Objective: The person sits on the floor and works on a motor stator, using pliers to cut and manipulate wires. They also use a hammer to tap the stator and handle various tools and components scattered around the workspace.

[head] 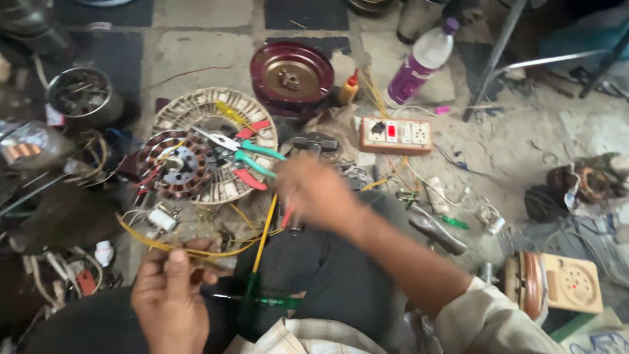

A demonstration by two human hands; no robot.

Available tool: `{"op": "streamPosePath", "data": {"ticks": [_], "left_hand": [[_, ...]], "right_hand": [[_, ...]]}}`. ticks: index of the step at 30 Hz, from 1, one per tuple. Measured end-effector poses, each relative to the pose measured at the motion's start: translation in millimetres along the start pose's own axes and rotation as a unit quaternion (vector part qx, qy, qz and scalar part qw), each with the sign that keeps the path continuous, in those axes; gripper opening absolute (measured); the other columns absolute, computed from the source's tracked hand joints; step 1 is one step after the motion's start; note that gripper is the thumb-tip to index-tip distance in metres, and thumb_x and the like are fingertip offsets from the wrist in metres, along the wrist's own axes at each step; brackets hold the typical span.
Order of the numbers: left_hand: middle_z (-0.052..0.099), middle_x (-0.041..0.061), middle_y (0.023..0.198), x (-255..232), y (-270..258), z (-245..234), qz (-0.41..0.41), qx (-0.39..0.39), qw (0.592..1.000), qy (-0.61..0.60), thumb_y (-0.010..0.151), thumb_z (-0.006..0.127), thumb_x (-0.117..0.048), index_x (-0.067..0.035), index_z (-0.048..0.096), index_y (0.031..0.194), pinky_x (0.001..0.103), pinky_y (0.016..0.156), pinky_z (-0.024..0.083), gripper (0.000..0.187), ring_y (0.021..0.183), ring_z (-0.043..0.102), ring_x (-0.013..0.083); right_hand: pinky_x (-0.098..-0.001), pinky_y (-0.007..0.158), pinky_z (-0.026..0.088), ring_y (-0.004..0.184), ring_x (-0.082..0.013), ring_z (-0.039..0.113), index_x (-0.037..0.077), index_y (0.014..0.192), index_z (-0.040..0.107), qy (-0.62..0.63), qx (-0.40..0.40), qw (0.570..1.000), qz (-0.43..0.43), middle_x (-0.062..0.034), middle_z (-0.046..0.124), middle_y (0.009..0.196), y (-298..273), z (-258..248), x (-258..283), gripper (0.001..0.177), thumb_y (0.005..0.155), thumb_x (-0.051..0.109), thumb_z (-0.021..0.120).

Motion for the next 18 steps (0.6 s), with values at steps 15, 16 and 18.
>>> {"op": "streamPosePath", "data": {"ticks": [15, 16, 18], "left_hand": [[0.076, 0.015, 0.097, -1, -7, -4, -0.035, 0.029, 0.995, 0.087, 0.104, 0.061, -0.014, 0.0, 0.062, 0.108, 0.029, 0.061, 0.052, 0.014, 0.069, 0.063, 0.0134], [0.075, 0.014, 0.095, 0, -8, -6, -0.04, 0.028, 0.994, 0.094, 0.103, 0.061, -0.014, 0.0, 0.063, 0.108, 0.028, 0.06, 0.052, 0.014, 0.07, 0.064, 0.0132], [0.074, 0.012, 0.09, 5, -11, -2, -0.047, 0.027, 0.993, 0.102, 0.102, 0.061, -0.013, 0.0, 0.064, 0.107, 0.027, 0.059, 0.052, 0.014, 0.07, 0.066, 0.0126]], "right_hand": [[-0.0471, 0.094, 0.053, 0.105, -0.0393, 0.068, 0.01, 0.11, 0.078, -0.158, 0.119, 0.927, 0.318, -0.0197, 0.071, 0.114, -112, -8, -357, 0.031, 0.08, 0.017, 0.076], [-0.0479, 0.093, 0.053, 0.102, -0.0399, 0.069, 0.011, 0.112, 0.077, -0.158, 0.132, 0.917, 0.341, -0.0206, 0.072, 0.11, -109, -10, -355, 0.03, 0.082, 0.018, 0.076], [-0.0495, 0.091, 0.053, 0.097, -0.0411, 0.07, 0.011, 0.116, 0.076, -0.164, 0.155, 0.896, 0.382, -0.0226, 0.073, 0.102, -106, -12, -355, 0.03, 0.087, 0.02, 0.075]]}}
Point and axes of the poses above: each hand's wrist, its own y-axis towards the middle knuckle, its own z-axis out of the palm, x = y × z, the point moved 6 cm from there along y, towards the middle knuckle
